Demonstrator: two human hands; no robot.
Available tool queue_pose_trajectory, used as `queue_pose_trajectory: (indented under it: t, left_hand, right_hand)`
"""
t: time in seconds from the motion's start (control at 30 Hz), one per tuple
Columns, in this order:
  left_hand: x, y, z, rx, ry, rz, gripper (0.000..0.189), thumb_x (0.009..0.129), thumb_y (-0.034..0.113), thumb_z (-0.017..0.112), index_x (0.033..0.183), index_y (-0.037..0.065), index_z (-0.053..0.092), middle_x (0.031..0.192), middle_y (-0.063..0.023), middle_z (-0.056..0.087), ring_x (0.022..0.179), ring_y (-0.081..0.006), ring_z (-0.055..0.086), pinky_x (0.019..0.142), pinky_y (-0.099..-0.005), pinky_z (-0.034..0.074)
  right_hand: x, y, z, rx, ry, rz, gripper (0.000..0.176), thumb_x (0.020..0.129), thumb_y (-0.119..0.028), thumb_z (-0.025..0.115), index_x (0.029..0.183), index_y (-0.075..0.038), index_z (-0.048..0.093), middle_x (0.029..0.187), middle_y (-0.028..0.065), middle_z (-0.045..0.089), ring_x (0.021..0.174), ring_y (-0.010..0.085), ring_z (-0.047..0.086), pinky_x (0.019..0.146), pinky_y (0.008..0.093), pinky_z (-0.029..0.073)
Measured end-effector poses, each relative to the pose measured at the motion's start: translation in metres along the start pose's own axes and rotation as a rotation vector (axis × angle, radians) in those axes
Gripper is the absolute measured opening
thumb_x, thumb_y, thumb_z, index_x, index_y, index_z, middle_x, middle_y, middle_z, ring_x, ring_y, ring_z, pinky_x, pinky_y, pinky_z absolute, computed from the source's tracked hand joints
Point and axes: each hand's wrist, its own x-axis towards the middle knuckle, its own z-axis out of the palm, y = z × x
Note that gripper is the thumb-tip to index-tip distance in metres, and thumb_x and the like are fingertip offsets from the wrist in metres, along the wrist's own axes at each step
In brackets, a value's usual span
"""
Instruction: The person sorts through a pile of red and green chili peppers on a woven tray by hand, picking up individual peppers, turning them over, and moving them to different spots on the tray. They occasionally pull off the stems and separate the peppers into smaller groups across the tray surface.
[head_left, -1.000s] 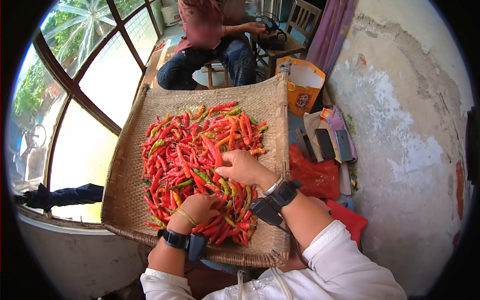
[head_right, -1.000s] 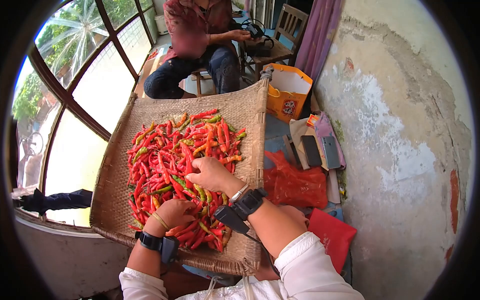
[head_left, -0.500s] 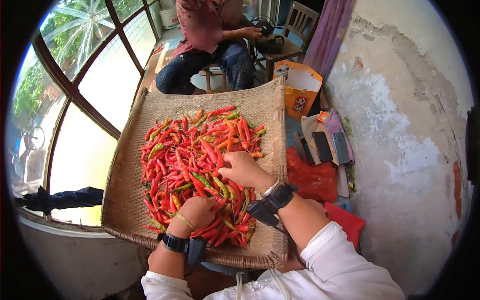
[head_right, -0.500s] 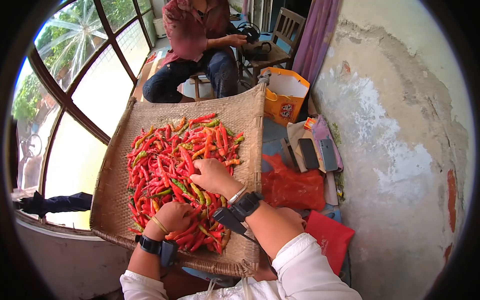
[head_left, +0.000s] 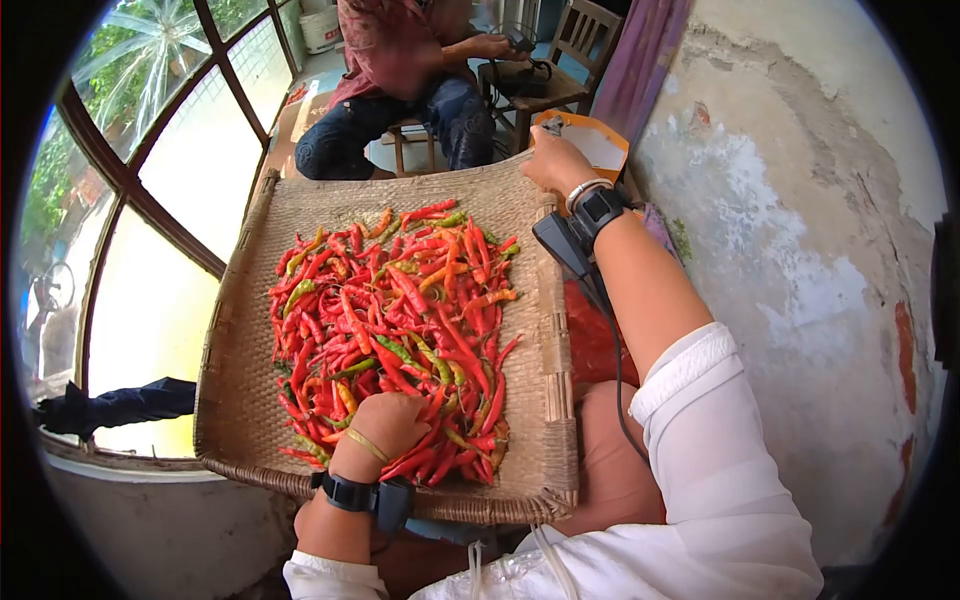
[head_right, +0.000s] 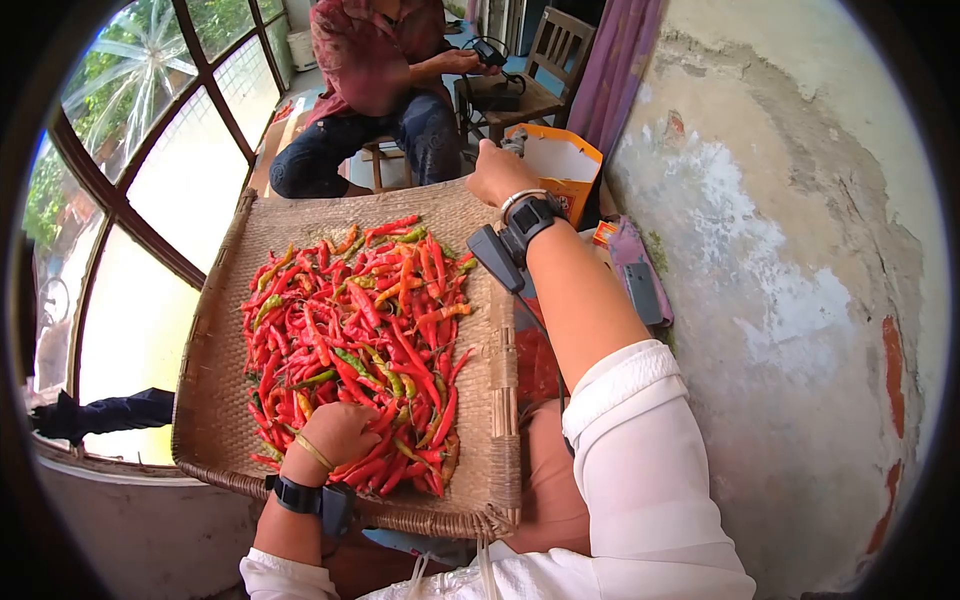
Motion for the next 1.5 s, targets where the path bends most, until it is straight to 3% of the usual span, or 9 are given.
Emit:
queue_pose_trajectory:
  t: [0.1,0.2,0.4,0.5,0.57,0.7,0.87,1.1,1.5]
  left_hand:
    - [-0.003,0.003,-0.006,0.02,-0.048,-0.024,0.025,0.07,0.029,0.062,0.082,0.006,0.06,0.072,-0.0154,0.06,0.071,-0.0332,0.06,0.063,-0.043,0.048]
    - [-0.003,0.0,0.0,0.054,-0.028,-0.054,0.025,0.069,0.029,0.062,0.077,0.006,0.059,0.07,-0.0147,0.06,0.069,-0.0333,0.059,0.062,-0.0429,0.048]
    - [-0.006,-0.008,-0.015,-0.027,0.078,0.05,0.019,0.067,0.023,0.061,0.068,0.004,0.06,0.073,-0.0158,0.061,0.07,-0.0315,0.06,0.062,-0.0409,0.049]
    - [-0.009,-0.007,-0.032,-0.318,0.214,0.196,0.015,0.068,0.017,0.061,0.068,0.002,0.06,0.069,-0.0141,0.06,0.066,-0.0284,0.059,0.059,-0.037,0.048]
    - [-0.015,-0.003,-0.037,-0.607,0.256,0.023,0.013,0.069,0.012,0.063,0.073,0.0,0.062,0.067,-0.011,0.058,0.061,-0.0214,0.058,0.056,-0.031,0.046]
    - [-0.026,-0.003,-0.053,-0.788,0.138,-0.123,0.008,0.077,0.005,0.059,0.079,-0.002,0.06,0.07,0.0002,0.058,0.064,-0.0061,0.053,0.058,-0.022,0.045]
    - [-0.02,-0.013,-0.042,-1.014,0.061,-0.138,0.01,0.079,0.007,0.06,0.085,-0.002,0.059,0.072,0.0011,0.057,0.065,-0.0052,0.053,0.059,-0.02,0.044]
    - [-0.008,-0.01,-0.036,-0.698,0.087,-0.07,0.014,0.077,0.005,0.064,0.089,-0.002,0.06,0.075,0.0009,0.055,0.068,-0.0049,0.051,0.06,-0.0216,0.044]
    - [-0.003,-0.009,-0.031,-0.641,0.22,-0.089,0.019,0.076,0.002,0.065,0.094,-0.002,0.06,0.073,-0.0037,0.06,0.065,-0.0073,0.057,0.059,-0.022,0.047]
  right_hand:
    - [0.032,0.0,-0.012,0.113,-0.051,0.121,0.039,0.078,-0.016,0.052,0.113,0.001,0.051,0.107,0.0252,0.057,0.103,0.0332,0.055,0.087,0.0405,0.044]
    - [0.004,-0.018,0.014,0.062,0.067,-0.169,0.032,0.076,-0.019,0.054,0.102,-0.001,0.059,0.106,0.0198,0.059,0.101,0.0321,0.056,0.086,0.0392,0.045]
    - [-0.164,-0.066,0.045,0.082,-0.543,-0.615,0.028,0.075,-0.026,0.06,0.096,-0.008,0.061,0.092,0.015,0.063,0.09,0.032,0.059,0.078,0.0449,0.045]
    - [-0.204,-0.063,0.069,0.298,-0.53,-0.764,0.035,0.076,-0.022,0.06,0.106,-0.006,0.055,0.093,0.0159,0.059,0.084,0.033,0.058,0.074,0.0419,0.046]
    - [-0.211,-0.063,0.085,0.509,-0.506,-0.838,0.035,0.075,-0.022,0.061,0.106,-0.004,0.056,0.093,0.0165,0.059,0.083,0.0315,0.058,0.073,0.0401,0.047]
    - [-0.207,-0.061,0.096,0.743,-0.58,-0.668,0.033,0.074,-0.02,0.061,0.102,-0.004,0.059,0.089,0.0158,0.06,0.079,0.0292,0.059,0.07,0.0376,0.047]
    - [-0.202,-0.064,0.084,0.481,-0.454,-0.723,0.019,0.07,-0.016,0.062,0.086,-0.006,0.063,0.072,0.0129,0.061,0.071,0.0302,0.06,0.066,0.0397,0.047]
    - [-0.194,-0.058,0.09,0.217,-0.171,-0.775,0.007,0.067,-0.012,0.059,0.069,-0.005,0.057,0.064,0.0132,0.057,0.067,0.0312,0.06,0.059,0.0428,0.048]
    - [-0.194,-0.058,0.098,0.126,-0.224,-0.78,0.008,0.068,-0.012,0.059,0.07,-0.004,0.059,0.063,0.0132,0.058,0.065,0.0307,0.061,0.058,0.042,0.049]
